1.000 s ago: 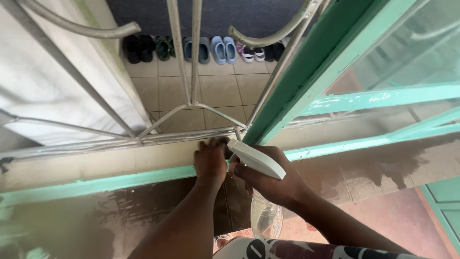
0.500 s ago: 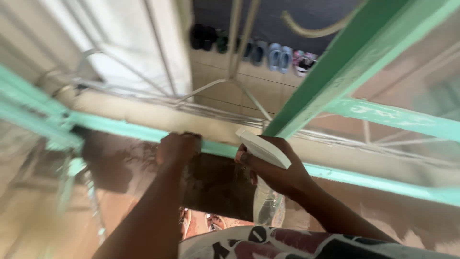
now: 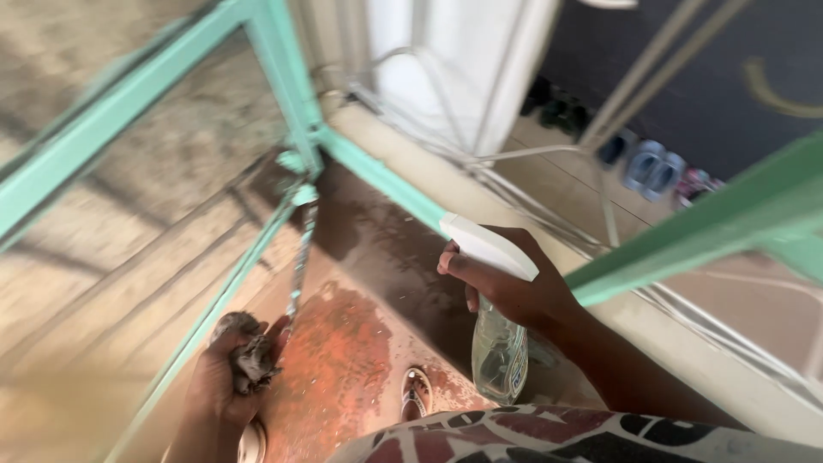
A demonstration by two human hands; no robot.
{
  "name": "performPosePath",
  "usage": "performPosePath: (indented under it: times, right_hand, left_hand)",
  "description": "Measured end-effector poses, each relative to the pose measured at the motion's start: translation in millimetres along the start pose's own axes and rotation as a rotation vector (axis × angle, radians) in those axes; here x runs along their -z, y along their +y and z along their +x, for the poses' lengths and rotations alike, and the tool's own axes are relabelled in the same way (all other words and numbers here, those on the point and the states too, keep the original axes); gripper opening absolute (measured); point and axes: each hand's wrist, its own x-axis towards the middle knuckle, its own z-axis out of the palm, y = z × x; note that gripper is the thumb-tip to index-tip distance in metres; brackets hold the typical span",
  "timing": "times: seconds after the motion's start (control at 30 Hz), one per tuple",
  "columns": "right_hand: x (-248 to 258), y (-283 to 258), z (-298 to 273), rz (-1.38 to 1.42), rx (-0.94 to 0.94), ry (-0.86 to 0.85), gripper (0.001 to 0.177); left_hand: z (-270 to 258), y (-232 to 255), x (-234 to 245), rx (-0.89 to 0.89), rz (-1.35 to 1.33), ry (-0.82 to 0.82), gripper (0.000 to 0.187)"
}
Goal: Cleaning the lower track and metal frame of a security-barred window or door using a spray cleaner and a cloth rag.
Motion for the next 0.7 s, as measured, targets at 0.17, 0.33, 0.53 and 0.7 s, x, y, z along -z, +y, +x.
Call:
performPosePath:
  times: [0.17, 0.33, 0.53, 0.7]
  right_hand:
    - [-46.4, -20.5, -0.7, -0.004, 0.035, -0.147, 0.015]
    - [-109.8, -35.7, -20.5, -0.053, 0.091, -0.375, 0.016]
    - [-184.0, -45.6, -48.4, 0.101, 0.254, -0.603, 0.017]
    - [-232.3, -58.7, -68.9, 0.042, 0.244, -0.628, 0.023]
  left_hand:
    - [99.2, -27.7, 155.2, -0.201, -0.165, -0.337, 0.029]
    - [-28.2, 11.5, 94.7, -0.048, -0.348, -0.086, 0.038]
    - [-42.7, 13.7, 113.1, -0.126, -0.239, -0.237, 0.035]
    - [-107.3, 29.5, 107.4, -0.041, -0.056, 0.04, 0.05]
